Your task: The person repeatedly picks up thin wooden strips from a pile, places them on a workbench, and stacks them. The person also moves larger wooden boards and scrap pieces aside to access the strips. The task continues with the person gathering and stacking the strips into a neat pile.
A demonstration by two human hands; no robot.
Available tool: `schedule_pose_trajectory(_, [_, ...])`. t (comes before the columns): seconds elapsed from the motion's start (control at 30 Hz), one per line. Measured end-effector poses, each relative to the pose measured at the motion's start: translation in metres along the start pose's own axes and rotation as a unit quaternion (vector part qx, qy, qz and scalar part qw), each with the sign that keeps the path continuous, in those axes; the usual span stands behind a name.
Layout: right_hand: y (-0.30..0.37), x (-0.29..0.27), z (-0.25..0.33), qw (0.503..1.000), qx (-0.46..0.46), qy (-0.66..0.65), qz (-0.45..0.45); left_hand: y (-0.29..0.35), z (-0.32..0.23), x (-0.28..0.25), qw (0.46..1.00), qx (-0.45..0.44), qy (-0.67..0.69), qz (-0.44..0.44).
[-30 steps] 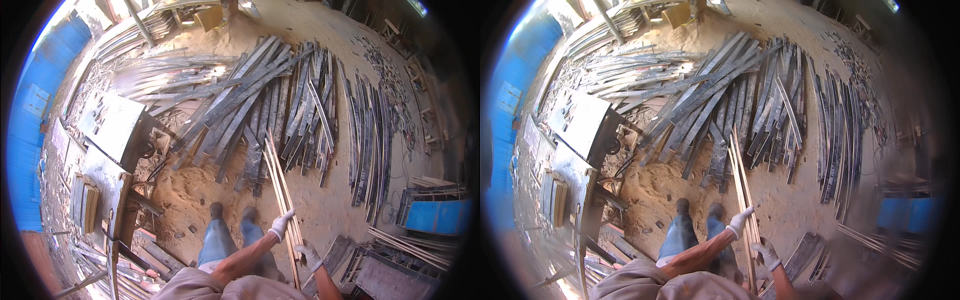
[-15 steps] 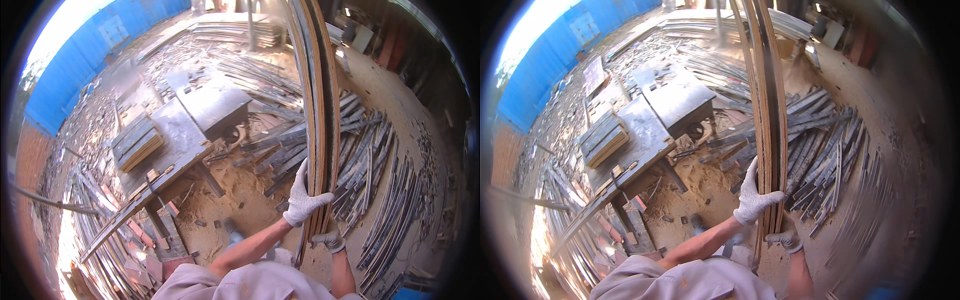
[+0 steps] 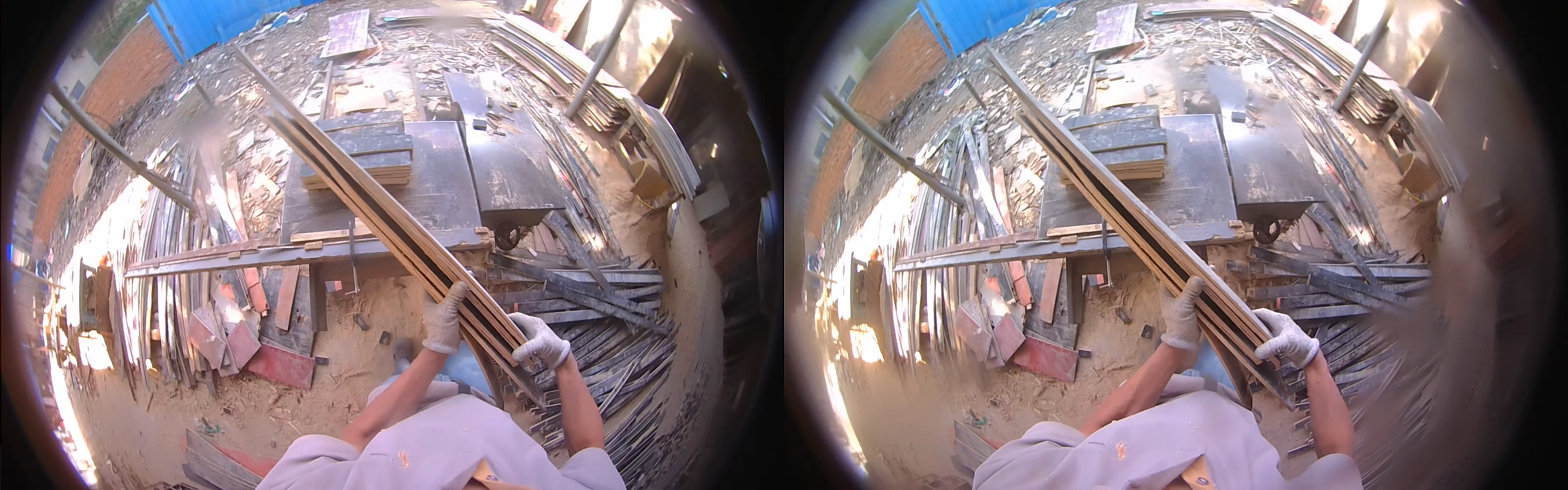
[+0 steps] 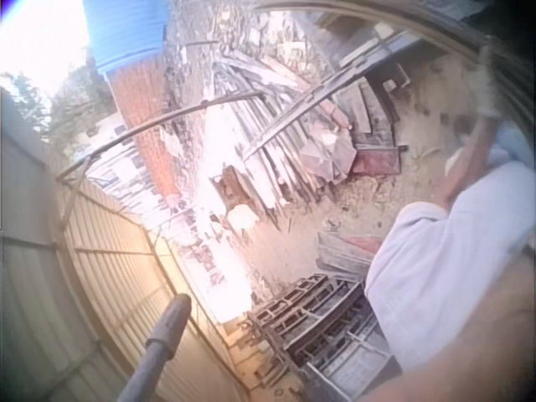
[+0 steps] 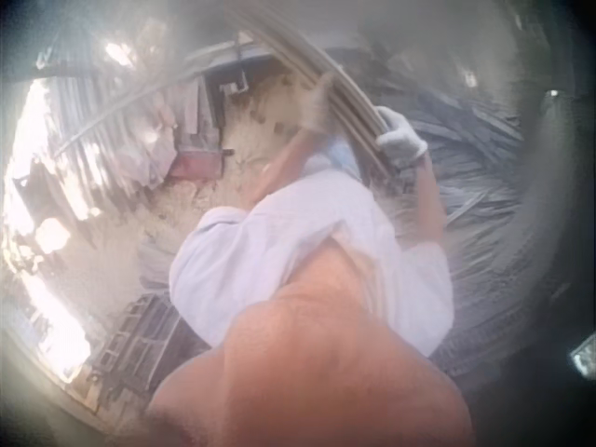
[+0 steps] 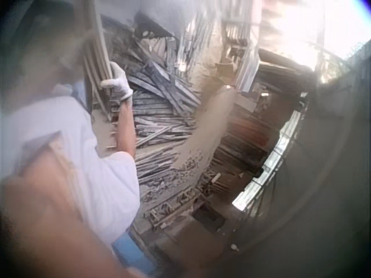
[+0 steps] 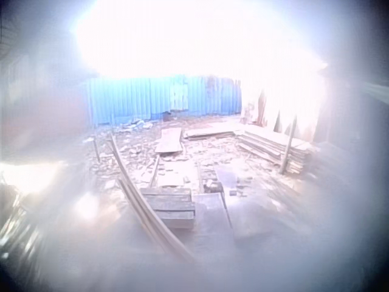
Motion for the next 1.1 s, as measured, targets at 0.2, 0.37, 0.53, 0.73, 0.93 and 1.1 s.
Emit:
schedule_pose_trajectory(0.2, [-0.091,-0.040,0.032,0.987,0.109,0.074,0.094,-0.057,0.030,-0.054,0.982,0.064,0.002,-0.179])
schedule_pose_trajectory(0.37, [-0.148,-0.093,0.063,0.969,0.176,0.138,0.107,-0.109,0.088,-0.084,0.955,0.043,0.023,-0.294])
schedule_pose_trajectory(0.53, [-0.180,-0.159,0.083,0.955,0.220,0.132,0.149,-0.170,0.108,-0.077,0.943,-0.008,0.144,-0.300])
schedule_pose_trajectory(0.73, [-0.219,-0.197,0.125,0.942,0.132,0.282,0.127,-0.215,0.109,-0.040,0.937,-0.012,0.096,-0.335])
schedule_pose_trajectory(0.93, [-0.221,-0.170,0.195,0.770,-0.039,0.637,-0.020,-0.242,0.134,-0.040,0.925,-0.028,0.048,-0.377])
schedule_pose_trajectory(1.1, [-0.277,-0.167,0.175,0.631,-0.214,0.709,-0.231,-0.277,0.156,-0.045,0.932,-0.035,0.073,-0.354])
Point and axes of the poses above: each hand's wrist, its own y-axis away from the middle knuckle, its own x-axis out of the palm, z = x × y, the point moved 9 cm from there along -y, towards the middle knuckle, and after that the axes turned 13 degrees about x, right-handed, at the moved point
